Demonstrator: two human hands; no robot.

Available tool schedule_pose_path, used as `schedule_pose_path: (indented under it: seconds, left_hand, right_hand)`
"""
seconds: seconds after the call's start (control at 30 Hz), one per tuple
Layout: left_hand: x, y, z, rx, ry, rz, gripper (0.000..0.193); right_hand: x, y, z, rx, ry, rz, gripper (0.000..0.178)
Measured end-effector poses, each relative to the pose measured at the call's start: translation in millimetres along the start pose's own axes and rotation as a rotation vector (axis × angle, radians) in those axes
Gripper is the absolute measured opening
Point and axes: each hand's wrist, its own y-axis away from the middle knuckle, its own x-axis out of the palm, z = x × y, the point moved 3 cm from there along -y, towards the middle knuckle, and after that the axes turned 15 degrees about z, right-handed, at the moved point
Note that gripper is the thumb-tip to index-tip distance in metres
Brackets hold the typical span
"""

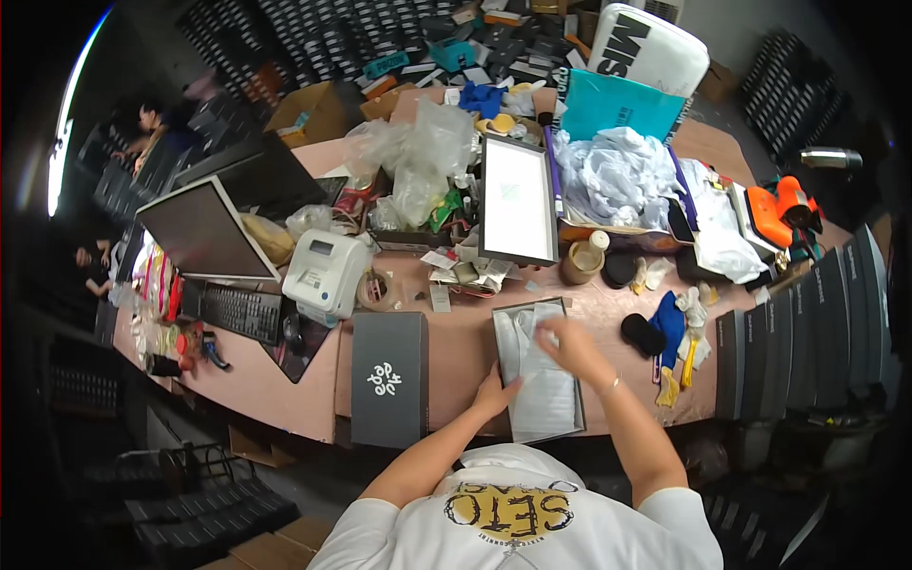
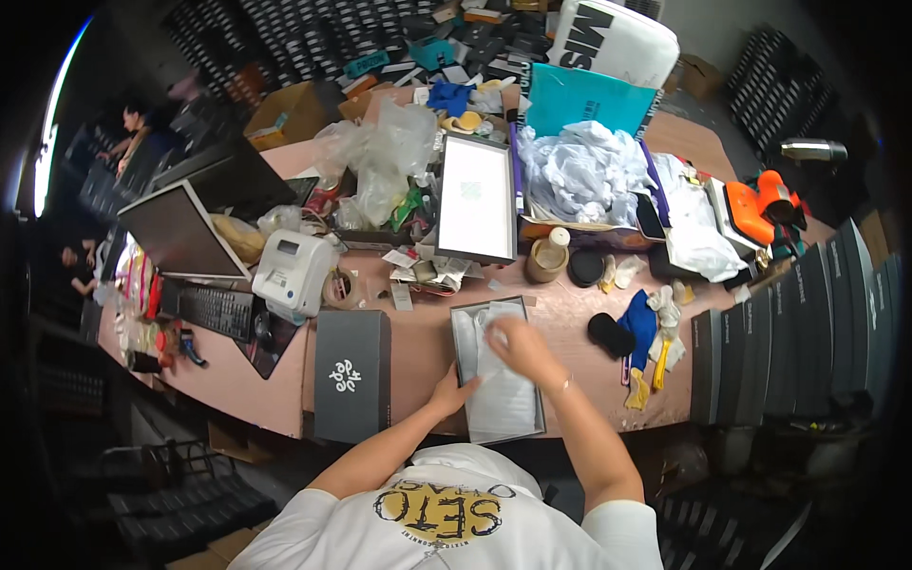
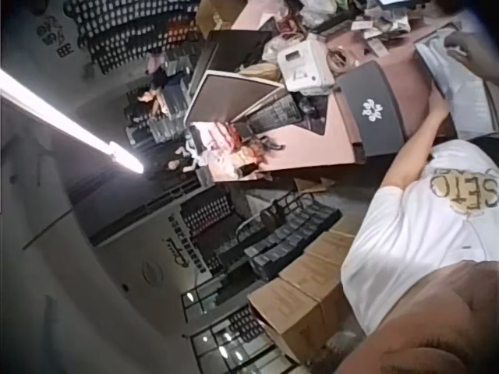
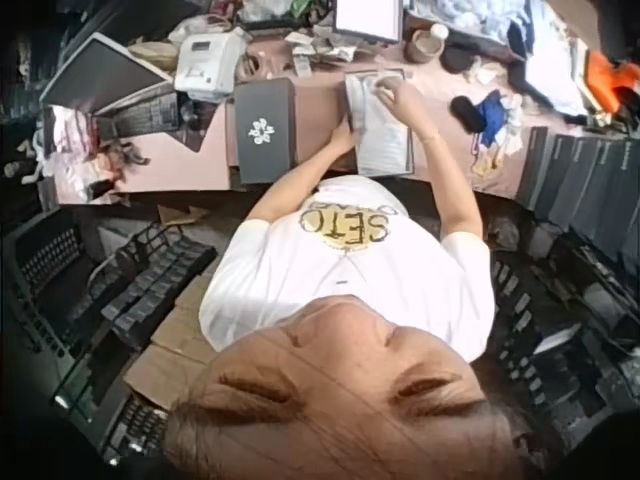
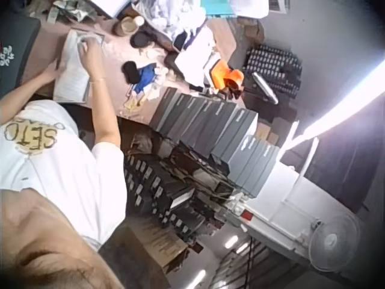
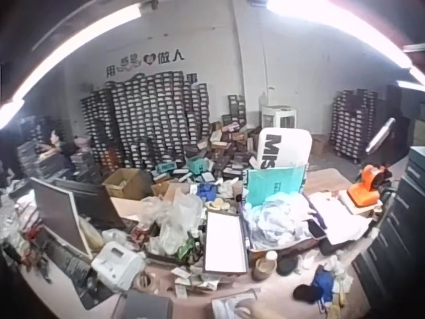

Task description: Pack shoes into boxes and apply product labels at a workstation.

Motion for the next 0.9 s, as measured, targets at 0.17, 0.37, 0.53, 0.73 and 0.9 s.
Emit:
schedule_pose_path:
  seconds: [0.17,0.37,0.53,0.73,0.9]
  left_hand:
    - [-6.7,16.6,-4.7,-0.112,-0.039,-0.013,0.064]
    - [-80.2,38.5,3.0,-0.176,-0.263,-0.123,0.055]
    - [-105.6,68.2,-31.3,0.281,-0.546,-0.457,0.053]
    - [-46.0,56.2,-14.3,0.331,-0.779,0.007,0.044]
    - [-57.1,85.5,-15.6,0.402,-0.767,0.069,0.042]
  right_hand:
    - [-53.3,-142.0,39.9,-0.089,0.043,-0.243,0.047]
    - [-35.1,-213.0,37.6,0.071,0.224,-0.017,0.040]
    - [-36.2,-137.4,44.6,-0.209,-0.212,-0.226,0.028]
    - [70.1,-20.9,31.8,-0.041,0.004,-0.063,0.038]
    - [152.1,-59.6,-2.7,0.311,0.398,-0.077,0.045]
